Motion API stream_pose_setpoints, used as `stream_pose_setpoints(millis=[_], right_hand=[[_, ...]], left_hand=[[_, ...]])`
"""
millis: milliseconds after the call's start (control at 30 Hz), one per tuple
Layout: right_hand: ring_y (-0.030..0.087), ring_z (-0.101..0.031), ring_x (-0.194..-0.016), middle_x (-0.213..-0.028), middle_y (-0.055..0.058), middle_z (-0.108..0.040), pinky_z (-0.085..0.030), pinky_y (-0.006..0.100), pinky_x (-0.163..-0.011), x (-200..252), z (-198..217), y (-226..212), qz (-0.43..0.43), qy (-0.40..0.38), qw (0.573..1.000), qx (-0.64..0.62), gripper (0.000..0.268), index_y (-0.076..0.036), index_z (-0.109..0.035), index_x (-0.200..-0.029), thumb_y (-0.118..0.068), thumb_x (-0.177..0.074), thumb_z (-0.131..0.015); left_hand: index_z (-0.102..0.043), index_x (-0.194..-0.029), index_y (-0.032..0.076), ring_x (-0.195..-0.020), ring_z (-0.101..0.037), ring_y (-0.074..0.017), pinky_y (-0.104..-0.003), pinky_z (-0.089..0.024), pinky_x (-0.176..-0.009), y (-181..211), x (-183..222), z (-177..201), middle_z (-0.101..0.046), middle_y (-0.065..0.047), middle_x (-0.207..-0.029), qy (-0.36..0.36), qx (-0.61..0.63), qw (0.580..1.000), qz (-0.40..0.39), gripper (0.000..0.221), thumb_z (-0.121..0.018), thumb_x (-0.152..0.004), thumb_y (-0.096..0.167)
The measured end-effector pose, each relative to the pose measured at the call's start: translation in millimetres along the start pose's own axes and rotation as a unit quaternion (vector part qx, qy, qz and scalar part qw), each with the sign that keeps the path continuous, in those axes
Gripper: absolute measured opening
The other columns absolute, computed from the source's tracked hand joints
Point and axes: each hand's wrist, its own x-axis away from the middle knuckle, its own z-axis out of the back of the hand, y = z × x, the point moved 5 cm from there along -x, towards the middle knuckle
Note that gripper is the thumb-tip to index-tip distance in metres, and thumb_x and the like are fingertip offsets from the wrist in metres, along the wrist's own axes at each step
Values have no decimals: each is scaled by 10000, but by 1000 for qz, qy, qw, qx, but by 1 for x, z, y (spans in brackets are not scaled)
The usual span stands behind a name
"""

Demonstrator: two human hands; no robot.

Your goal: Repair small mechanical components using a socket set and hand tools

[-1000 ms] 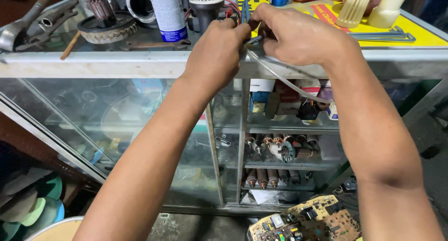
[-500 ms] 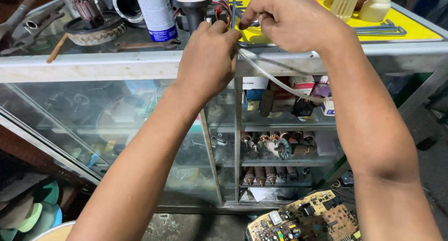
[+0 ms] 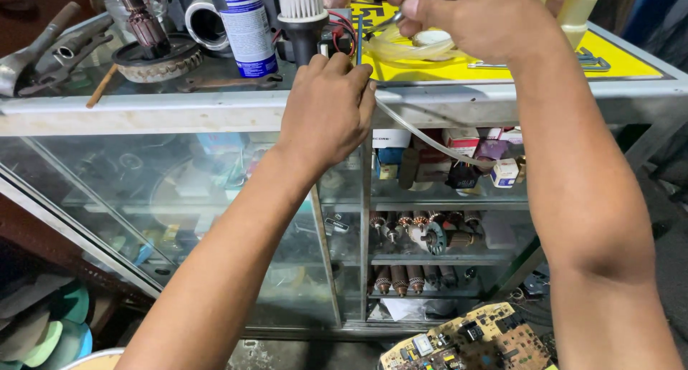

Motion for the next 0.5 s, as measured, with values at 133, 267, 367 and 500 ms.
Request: stream_pose_setpoints(millis=[133,267,367,500], right_hand=[[161,-701,-972,-1060,69,-693,-627,265,-913,-1,18,12,26,57,998,-13,116,45,-666,-1209,-26,-1130,-619],[142,-692,-828,-976,72,-722,-625,271,-771,13,36,0,7,105,991,87,221,34,-721,-1191,-175,-1126,-749],[143,-698,-852,-994,68,-721,-630,271,-801,24,43,-11,11,116,991,60,203,25,-715,-1194,-163,-1122,-739],[145,-706,-884,-1018,62,-721,-637,270,-841,38,63,-12,20,131,991,24,180,12,-708,-1198,-148,-1117,-726]], left_hand=[[-711,-966,49,-812,-557,-356,-466,-453,-742,2,0,2,-640,-157,-929,6,2,1000,3,189,-605,-959,205],[-741,-1035,89,-851,-611,-354,-449,-459,-737,-5,2,-9,-655,-136,-943,-11,-4,1000,18,267,-551,-988,270],[-755,-1131,124,-910,-668,-359,-427,-465,-760,-7,3,-12,-678,-129,-969,-34,-3,999,28,353,-480,-1019,314],[-742,-1189,119,-952,-683,-346,-415,-464,-808,-5,4,-8,-700,-123,-1012,-61,6,997,41,397,-439,-1036,325]])
